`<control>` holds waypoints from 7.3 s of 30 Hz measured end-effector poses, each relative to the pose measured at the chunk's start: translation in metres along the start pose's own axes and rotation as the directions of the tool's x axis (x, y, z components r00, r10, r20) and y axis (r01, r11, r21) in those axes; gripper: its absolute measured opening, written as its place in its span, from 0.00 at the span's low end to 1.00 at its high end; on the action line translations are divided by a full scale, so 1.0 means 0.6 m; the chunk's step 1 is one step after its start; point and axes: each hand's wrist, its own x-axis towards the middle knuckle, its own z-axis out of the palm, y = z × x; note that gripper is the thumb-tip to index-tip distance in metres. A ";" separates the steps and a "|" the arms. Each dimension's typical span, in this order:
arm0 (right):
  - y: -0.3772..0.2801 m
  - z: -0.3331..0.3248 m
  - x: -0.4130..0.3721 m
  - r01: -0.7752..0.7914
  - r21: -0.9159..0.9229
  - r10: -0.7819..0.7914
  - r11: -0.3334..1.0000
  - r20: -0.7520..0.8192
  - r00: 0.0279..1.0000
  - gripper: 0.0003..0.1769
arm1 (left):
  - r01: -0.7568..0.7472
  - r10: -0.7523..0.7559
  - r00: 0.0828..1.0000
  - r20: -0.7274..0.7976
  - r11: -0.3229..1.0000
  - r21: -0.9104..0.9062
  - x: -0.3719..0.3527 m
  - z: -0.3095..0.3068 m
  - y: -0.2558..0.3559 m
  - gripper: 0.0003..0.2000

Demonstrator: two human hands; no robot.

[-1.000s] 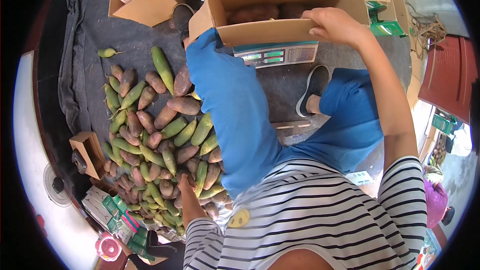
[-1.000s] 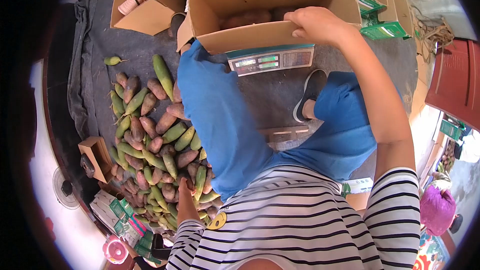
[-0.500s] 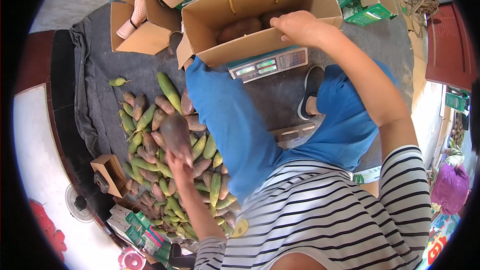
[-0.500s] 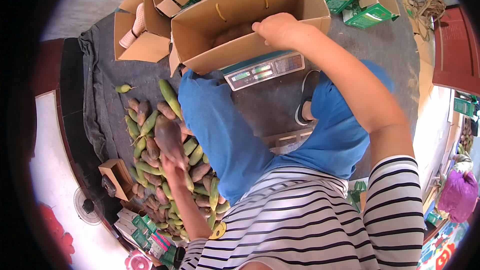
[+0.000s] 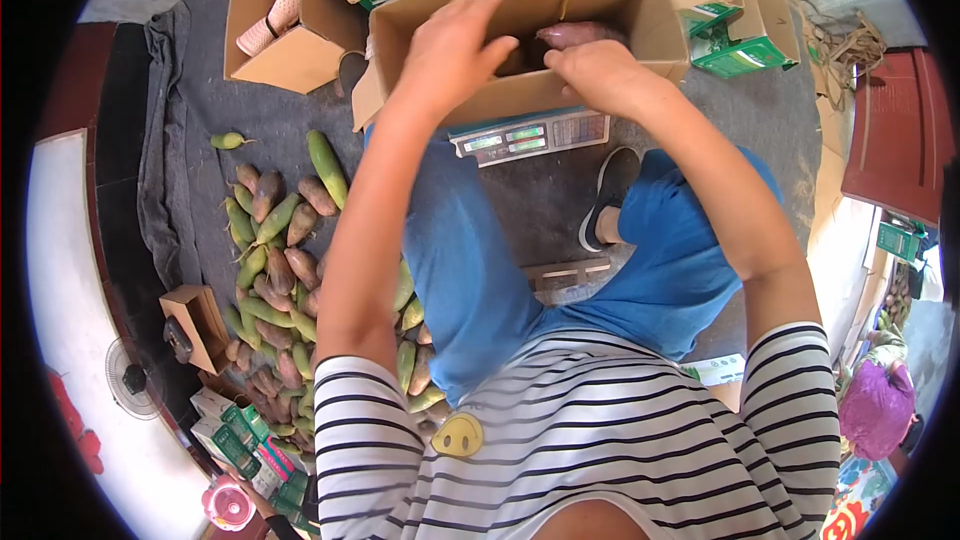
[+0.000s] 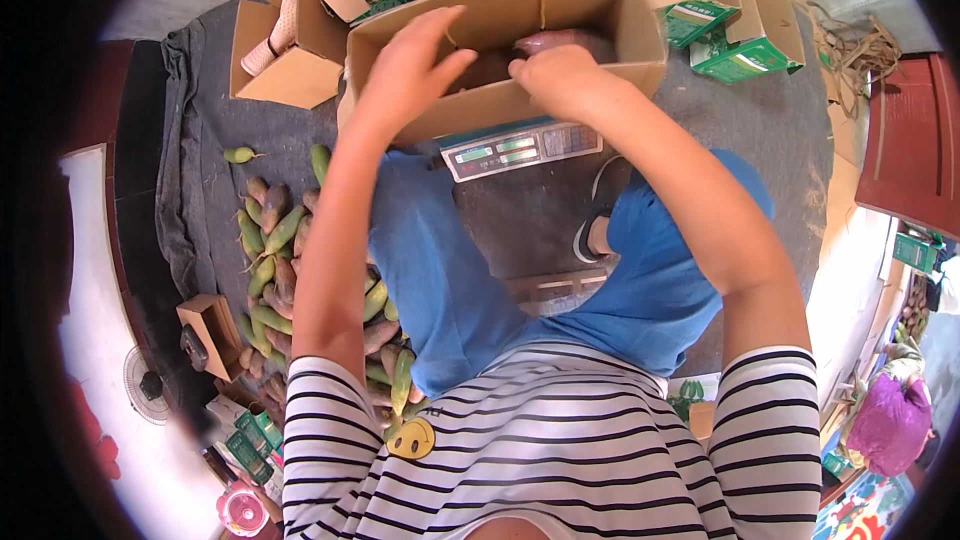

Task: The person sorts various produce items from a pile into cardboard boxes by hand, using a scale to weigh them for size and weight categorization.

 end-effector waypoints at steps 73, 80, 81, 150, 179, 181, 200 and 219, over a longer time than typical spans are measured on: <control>0.009 0.003 0.018 0.178 0.241 -0.141 0.954 -0.166 0.976 0.11 | 0.355 -0.782 0.275 -0.560 0.623 -0.697 -0.514 -0.112 -0.052 0.18; -0.002 -0.006 0.020 0.135 0.233 -0.105 0.963 -0.138 0.985 0.12 | 0.304 -0.838 0.150 -0.524 0.543 -0.783 -0.532 -0.102 -0.074 0.19; -0.001 -0.004 0.020 0.150 0.229 -0.116 0.962 -0.157 0.981 0.12 | 0.273 -0.883 0.097 -0.460 0.468 -0.841 -0.538 -0.103 -0.078 0.18; -0.012 -0.018 0.017 0.101 0.250 -0.078 0.963 -0.104 0.992 0.14 | 0.253 -0.874 -0.038 -0.485 0.461 -0.851 -0.555 -0.114 -0.108 0.17; -0.009 -0.004 0.025 0.071 0.320 -0.064 0.945 -0.034 0.997 0.20 | 0.977 -0.985 0.083 0.150 0.110 0.183 -0.893 0.158 -0.123 0.26; -0.012 -0.004 0.025 0.049 0.311 -0.044 0.949 -0.024 0.999 0.19 | 0.943 -0.993 0.009 0.122 0.049 0.329 -0.903 0.134 -0.086 0.25; 0.004 -0.010 0.024 0.078 0.241 -0.072 0.967 -0.034 0.997 0.16 | 0.917 -0.984 0.173 -0.048 0.144 0.373 -0.993 0.155 -0.041 0.23; 0.018 0.007 0.019 0.149 0.102 -0.136 0.984 -0.120 0.983 0.15 | 0.054 -0.579 0.557 -0.595 0.740 -0.670 -0.190 -0.097 0.016 0.21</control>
